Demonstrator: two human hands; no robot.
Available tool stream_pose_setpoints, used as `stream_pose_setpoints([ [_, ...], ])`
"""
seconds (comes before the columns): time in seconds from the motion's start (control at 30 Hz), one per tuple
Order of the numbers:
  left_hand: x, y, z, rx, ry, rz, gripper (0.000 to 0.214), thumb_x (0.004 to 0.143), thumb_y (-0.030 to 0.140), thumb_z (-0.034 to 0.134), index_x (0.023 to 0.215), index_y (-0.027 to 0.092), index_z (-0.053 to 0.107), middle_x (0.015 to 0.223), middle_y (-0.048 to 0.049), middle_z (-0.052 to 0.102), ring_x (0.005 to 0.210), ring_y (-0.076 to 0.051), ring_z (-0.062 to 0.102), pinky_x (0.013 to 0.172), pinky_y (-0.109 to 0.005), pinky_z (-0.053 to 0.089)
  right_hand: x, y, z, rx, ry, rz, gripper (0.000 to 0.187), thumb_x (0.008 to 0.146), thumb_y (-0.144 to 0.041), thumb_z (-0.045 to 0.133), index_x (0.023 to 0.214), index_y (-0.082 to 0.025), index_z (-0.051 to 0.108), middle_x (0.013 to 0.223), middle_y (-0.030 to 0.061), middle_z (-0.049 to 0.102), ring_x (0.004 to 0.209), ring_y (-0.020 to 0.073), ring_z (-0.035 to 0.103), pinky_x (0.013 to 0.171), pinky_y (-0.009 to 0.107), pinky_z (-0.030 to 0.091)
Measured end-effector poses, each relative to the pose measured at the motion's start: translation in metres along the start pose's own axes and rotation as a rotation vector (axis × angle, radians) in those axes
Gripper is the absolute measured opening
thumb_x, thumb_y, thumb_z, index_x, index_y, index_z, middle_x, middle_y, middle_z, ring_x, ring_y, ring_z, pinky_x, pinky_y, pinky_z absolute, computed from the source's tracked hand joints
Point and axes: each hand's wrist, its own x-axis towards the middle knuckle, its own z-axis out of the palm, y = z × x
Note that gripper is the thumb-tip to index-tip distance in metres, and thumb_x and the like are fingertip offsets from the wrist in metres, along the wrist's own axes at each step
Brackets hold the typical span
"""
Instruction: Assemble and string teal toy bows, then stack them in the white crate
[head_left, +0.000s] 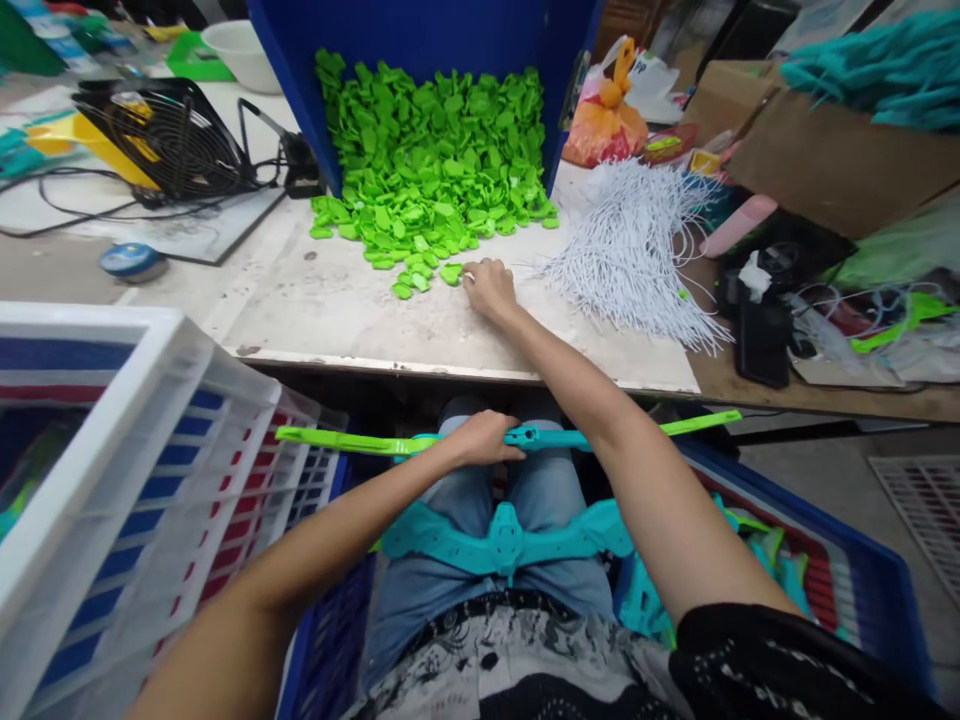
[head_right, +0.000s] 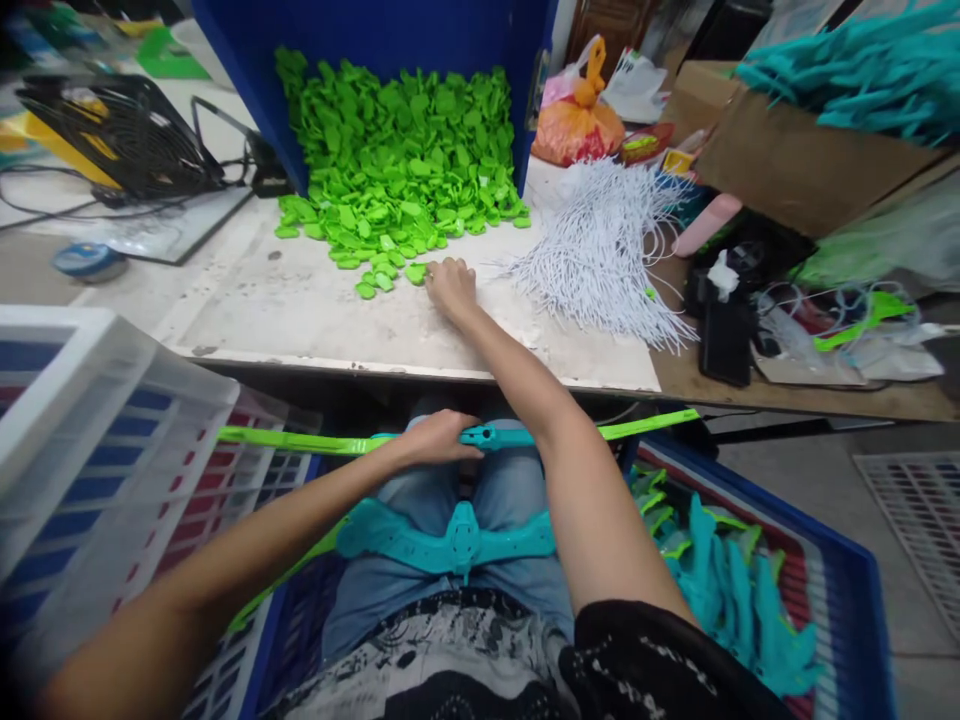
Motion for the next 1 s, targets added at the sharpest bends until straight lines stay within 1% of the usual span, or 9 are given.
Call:
stream_pose_setpoints([
  [0.1,0.015,-0.003,-0.001,-0.131,-0.162,-0.032,0.043,0.068,0.053,0.067,0.086,0.014,0.065,0.078,-0.0056,0.067,0.070,-0.020,0.060,0.057,-0.025,0.037,0.004,-0.006,0.003,0.007,0.028,-0.009,0.042,0.091,-0.039,0.045,0.126,-0.018,0.054,0.122,0.0145,0.053,0.115,0.0305,0.044,0.094,0.044,0.038],
  [0.3,0.031,-0.022,-0.004,-0.410,-0.213,-0.008,0.044,0.063,0.056,0.069,0.069,0.014,0.063,0.067,-0.0006,0.060,0.065,-0.015,0.054,0.057,-0.024,0.034,0.017,-0.019,0.005,-0.037,-0.054,-0.133,0.028,0.090,-0.027,0.049,0.107,-0.010,0.062,0.119,0.0160,0.054,0.114,0.0277,0.045,0.096,0.040,0.037],
  [0.47,0.027,-0.029,-0.001,-0.673,-0.343,-0.113,0.052,0.055,0.062,0.073,0.073,0.015,0.063,0.064,-0.0006,0.060,0.056,-0.015,0.055,0.052,-0.026,0.038,-0.016,0.026,-0.028,0.019,-0.210,-0.472,0.022,0.086,-0.022,0.053,0.102,-0.014,0.065,0.108,0.0101,0.057,0.100,0.0209,0.054,0.088,0.032,0.040],
  [0.57,0.029,-0.029,0.002,-0.751,-0.360,-0.132,0.053,0.051,0.061,0.076,0.075,0.015,0.062,0.065,-0.0012,0.062,0.055,-0.015,0.056,0.050,-0.026,0.039,-0.039,0.053,-0.043,0.042,-0.299,-0.578,0.024,0.084,-0.014,0.050,0.099,-0.017,0.067,0.107,0.0073,0.058,0.099,0.0187,0.054,0.089,0.030,0.041],
  [0.7,0.033,-0.028,0.005,-0.753,-0.358,-0.116,0.052,0.053,0.059,0.076,0.075,0.014,0.063,0.063,-0.0016,0.062,0.054,-0.015,0.056,0.050,-0.026,0.039,-0.061,0.055,-0.042,0.044,-0.185,-0.438,0.032,0.082,-0.013,0.048,0.110,-0.017,0.064,0.120,0.0091,0.054,0.109,0.0207,0.051,0.095,0.033,0.039],
  [0.77,0.033,-0.028,0.006,-0.711,-0.336,-0.108,0.051,0.056,0.059,0.075,0.077,0.014,0.064,0.065,-0.0021,0.062,0.056,-0.016,0.057,0.052,-0.026,0.040,-0.071,0.045,-0.038,-0.015,-0.084,-0.282,0.036,0.084,-0.027,0.053,0.116,-0.014,0.060,0.117,0.0135,0.054,0.108,0.0257,0.049,0.096,0.039,0.038],
  [0.83,0.033,-0.028,0.006,-0.618,-0.275,-0.089,0.049,0.058,0.057,0.073,0.078,0.013,0.066,0.070,-0.0027,0.064,0.063,-0.017,0.058,0.056,-0.025,0.041,-0.082,0.036,-0.035,-0.078,-0.064,-0.179,0.045,0.084,-0.042,0.054,0.116,-0.011,0.060,0.112,0.0170,0.055,0.106,0.0301,0.048,0.093,0.045,0.038],
  [0.9,0.031,-0.029,0.005,-0.532,-0.213,-0.063,0.048,0.060,0.056,0.072,0.082,0.013,0.068,0.076,-0.0029,0.066,0.072,-0.018,0.059,0.062,-0.025,0.041,-0.090,0.035,-0.035,-0.104,-0.123,-0.205,0.046,0.084,-0.043,0.055,0.117,-0.011,0.060,0.116,0.0189,0.053,0.109,0.0324,0.046,0.093,0.048,0.037],
  [1.0,0.031,-0.029,0.002,-0.518,-0.160,-0.041,0.049,0.062,0.052,0.072,0.093,0.014,0.069,0.088,-0.0032,0.068,0.083,-0.019,0.060,0.071,-0.024,0.042,-0.093,0.048,-0.036,-0.058,-0.202,-0.369,0.041,0.085,-0.027,0.054,0.123,-0.013,0.056,0.130,0.0165,0.048,0.115,0.0299,0.042,0.097,0.046,0.035],
])
